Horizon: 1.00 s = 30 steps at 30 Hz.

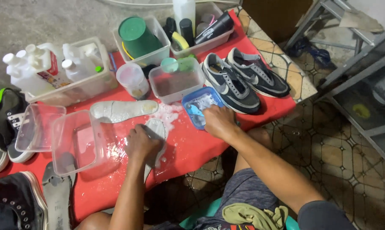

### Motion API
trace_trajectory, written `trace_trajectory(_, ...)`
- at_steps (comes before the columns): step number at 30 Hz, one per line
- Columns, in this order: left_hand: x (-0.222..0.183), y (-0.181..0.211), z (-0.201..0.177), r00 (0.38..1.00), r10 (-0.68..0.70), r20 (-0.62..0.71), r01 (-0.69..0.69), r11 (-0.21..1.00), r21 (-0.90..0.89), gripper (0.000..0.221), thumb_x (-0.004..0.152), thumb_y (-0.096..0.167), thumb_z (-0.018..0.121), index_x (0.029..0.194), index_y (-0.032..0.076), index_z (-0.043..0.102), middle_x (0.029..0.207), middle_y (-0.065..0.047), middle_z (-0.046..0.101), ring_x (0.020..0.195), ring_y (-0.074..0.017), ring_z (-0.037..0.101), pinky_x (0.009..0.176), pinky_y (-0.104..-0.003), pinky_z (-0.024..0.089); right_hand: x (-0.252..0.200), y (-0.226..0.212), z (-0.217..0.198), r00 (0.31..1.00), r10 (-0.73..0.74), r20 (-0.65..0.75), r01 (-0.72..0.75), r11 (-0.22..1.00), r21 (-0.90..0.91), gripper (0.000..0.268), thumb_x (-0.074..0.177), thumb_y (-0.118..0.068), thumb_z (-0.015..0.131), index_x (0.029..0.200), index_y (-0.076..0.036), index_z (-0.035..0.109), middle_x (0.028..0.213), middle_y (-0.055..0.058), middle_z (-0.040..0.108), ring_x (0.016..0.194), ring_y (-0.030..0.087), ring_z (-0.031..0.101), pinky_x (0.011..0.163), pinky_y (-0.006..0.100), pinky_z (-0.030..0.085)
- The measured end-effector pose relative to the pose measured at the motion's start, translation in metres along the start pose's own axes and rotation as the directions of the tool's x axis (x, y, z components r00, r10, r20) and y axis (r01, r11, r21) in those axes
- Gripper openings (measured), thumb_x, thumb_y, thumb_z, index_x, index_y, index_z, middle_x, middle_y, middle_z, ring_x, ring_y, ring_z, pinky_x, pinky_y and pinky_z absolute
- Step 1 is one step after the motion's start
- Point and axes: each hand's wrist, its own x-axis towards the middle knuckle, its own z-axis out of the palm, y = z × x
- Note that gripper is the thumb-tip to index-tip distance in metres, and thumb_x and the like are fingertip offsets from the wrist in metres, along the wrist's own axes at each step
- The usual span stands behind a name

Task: The person is cleaning shoe insoles by scrubbing them with a toothbrush and soapy water on a repair bench.

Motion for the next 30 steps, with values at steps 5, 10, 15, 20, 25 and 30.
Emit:
trace_trajectory(5,0.012,-0.014,0.012,0.999,0.032,-0.036,-0.033,0.999,-0.030,0.077,0.064,0.038,0.084,0.124,0.006,0.049,0.126,-0.022,0.054,0.124,-0.0484,0.052,0.100,-0.061,0.046,-0.019,-0.017,-0.027,1.000,0.025,0.007,-0.025,0.999,0.035,0.035,0.084,-0.012,0.053,0.112,-0.009,0.074,0.122,0.018,0.063,0.102,0.053,0.069,0.090,0.066,0.053)
trace_trajectory(10,0.011,0.004,0.007,0.999,-0.017,-0.039,0.013,0.995,-0.095,0.065,0.068,0.032,0.073,0.121,0.004,0.049,0.127,-0.023,0.052,0.127,-0.0472,0.048,0.102,-0.066,0.041,-0.021,-0.010,-0.030,0.994,0.104,-0.021,-0.102,0.991,0.089,0.040,0.086,-0.007,0.050,0.117,-0.006,0.073,0.127,0.019,0.059,0.107,0.055,0.067,0.095,0.068,0.049)
trace_trajectory(15,-0.026,0.027,-0.031,0.999,-0.050,0.022,0.051,0.996,-0.075,0.069,0.073,0.039,0.072,0.131,0.019,0.041,0.125,-0.011,0.063,0.129,-0.0381,0.051,0.109,-0.064,0.032,-0.017,-0.001,-0.014,0.995,0.088,-0.039,-0.083,0.990,0.112,0.040,0.087,-0.007,0.049,0.120,-0.007,0.072,0.124,0.019,0.057,0.103,0.055,0.068,0.093,0.071,0.049)
trace_trajectory(20,-0.048,0.023,-0.049,0.999,-0.016,0.034,0.029,0.902,-0.431,0.029,0.072,0.019,0.075,0.100,0.011,0.077,0.092,-0.017,0.077,0.102,-0.0383,0.071,0.085,-0.052,0.053,-0.017,0.008,-0.001,0.996,0.072,-0.048,-0.065,0.989,0.132,0.040,0.084,-0.011,0.051,0.115,-0.014,0.075,0.124,0.014,0.059,0.103,0.052,0.069,0.094,0.064,0.053)
trace_trajectory(25,-0.079,-0.002,-0.075,0.974,-0.226,-0.026,0.063,0.376,-0.925,0.044,0.085,0.021,0.068,0.127,0.012,0.058,0.111,-0.008,0.058,0.102,-0.0313,0.053,0.077,-0.048,0.048,-0.029,0.007,-0.007,0.995,0.059,-0.075,-0.048,0.989,0.142,0.042,0.084,-0.010,0.048,0.116,-0.013,0.075,0.122,0.016,0.059,0.101,0.053,0.069,0.093,0.065,0.053)
trace_trajectory(30,-0.089,-0.132,0.097,0.962,-0.266,-0.060,-0.124,-0.231,-0.965,0.034,0.104,0.041,0.050,0.118,0.012,0.061,0.098,-0.008,0.068,0.088,-0.0220,0.065,0.082,-0.049,0.060,-0.015,0.037,0.039,0.961,0.025,-0.275,-0.002,0.996,0.084,0.049,0.078,-0.019,0.064,0.127,-0.023,0.069,0.122,-0.001,0.068,0.109,0.027,0.067,0.078,0.047,0.053)
